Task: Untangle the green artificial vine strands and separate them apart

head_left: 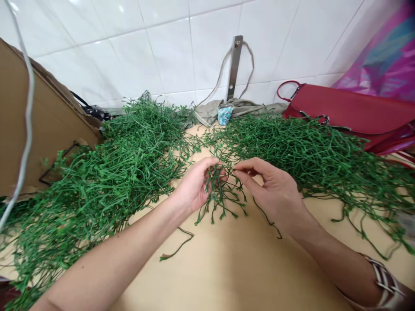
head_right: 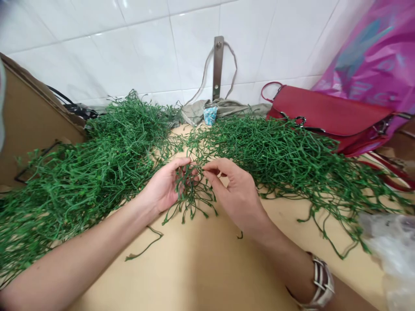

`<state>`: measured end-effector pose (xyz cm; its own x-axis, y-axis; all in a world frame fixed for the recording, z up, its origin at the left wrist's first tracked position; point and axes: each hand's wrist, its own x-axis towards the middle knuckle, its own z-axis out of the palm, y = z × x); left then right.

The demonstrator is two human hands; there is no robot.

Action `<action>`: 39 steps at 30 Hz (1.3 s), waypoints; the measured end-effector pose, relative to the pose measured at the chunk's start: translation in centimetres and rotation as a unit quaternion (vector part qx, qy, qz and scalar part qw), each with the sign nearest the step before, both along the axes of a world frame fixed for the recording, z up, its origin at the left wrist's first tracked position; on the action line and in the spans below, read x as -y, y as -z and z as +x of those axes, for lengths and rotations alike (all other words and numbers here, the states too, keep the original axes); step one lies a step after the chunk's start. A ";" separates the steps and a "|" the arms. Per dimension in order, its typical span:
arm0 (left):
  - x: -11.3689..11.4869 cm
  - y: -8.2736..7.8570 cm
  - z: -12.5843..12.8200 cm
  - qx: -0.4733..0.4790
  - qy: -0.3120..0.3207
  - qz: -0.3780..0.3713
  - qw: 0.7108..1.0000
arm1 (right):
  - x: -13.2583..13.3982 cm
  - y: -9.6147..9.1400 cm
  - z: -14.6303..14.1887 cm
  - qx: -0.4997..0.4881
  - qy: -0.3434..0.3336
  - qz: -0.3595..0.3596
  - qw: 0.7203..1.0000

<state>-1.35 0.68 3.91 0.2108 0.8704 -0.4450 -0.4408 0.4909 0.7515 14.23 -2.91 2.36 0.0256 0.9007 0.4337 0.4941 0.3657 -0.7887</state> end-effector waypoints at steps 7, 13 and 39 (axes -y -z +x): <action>0.2 0.9 0.0 -0.015 0.061 0.123 0.990 | 0.1 -0.5 0.1 0.003 0.018 -0.032 0.999; 0.4 1.1 -0.1 -0.017 0.088 0.148 0.985 | 0.0 -0.6 0.5 -0.001 0.015 -0.062 0.998; 0.0 2.6 0.9 0.010 0.060 0.102 0.993 | -0.9 0.3 2.2 0.105 -0.170 -0.140 0.970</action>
<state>-0.44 0.71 1.35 0.3258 0.9098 -0.2573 -0.4038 0.3799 0.8322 16.39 -2.05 2.06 -0.3565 0.9246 0.1341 0.5422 0.3216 -0.7762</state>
